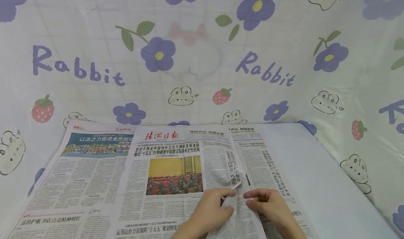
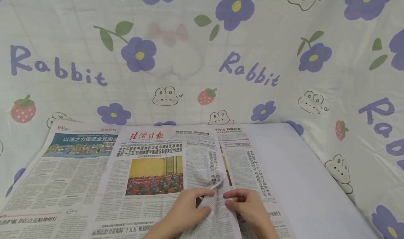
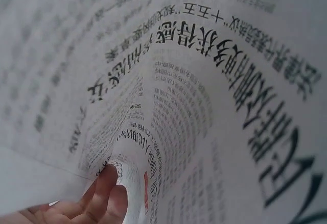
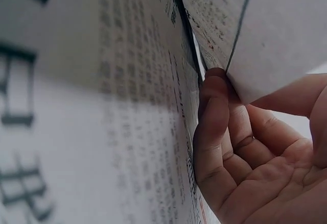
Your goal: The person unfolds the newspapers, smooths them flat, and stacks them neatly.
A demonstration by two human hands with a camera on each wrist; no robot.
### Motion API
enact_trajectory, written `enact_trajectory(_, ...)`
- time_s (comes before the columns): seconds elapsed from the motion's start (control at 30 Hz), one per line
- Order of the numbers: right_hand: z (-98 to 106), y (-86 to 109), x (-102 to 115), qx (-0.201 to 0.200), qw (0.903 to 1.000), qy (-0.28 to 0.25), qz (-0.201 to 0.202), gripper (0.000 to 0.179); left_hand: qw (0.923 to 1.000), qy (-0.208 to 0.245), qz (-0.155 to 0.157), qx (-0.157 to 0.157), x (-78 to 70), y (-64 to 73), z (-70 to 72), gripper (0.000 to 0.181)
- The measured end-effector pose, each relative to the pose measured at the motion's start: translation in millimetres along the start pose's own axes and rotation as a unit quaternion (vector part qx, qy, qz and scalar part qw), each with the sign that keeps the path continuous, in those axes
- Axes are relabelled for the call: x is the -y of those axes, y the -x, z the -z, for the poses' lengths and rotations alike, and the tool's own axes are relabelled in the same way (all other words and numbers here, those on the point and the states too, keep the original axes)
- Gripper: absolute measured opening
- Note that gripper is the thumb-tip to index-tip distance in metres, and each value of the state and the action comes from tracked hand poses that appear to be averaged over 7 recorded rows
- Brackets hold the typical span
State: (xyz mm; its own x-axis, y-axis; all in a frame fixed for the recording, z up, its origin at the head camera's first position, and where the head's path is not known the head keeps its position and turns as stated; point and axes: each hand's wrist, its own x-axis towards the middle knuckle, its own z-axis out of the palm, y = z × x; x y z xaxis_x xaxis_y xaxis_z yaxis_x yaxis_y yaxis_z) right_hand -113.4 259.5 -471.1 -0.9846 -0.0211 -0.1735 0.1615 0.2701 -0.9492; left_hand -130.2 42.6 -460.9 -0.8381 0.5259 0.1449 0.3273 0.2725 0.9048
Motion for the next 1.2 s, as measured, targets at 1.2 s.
enact_trajectory(1.2,5.9,2.6,-1.2,-0.058,0.9982,0.015,-0.007,0.024,0.9968,0.06,0.028,-0.045,-7.9,1.8,24.3,0.034)
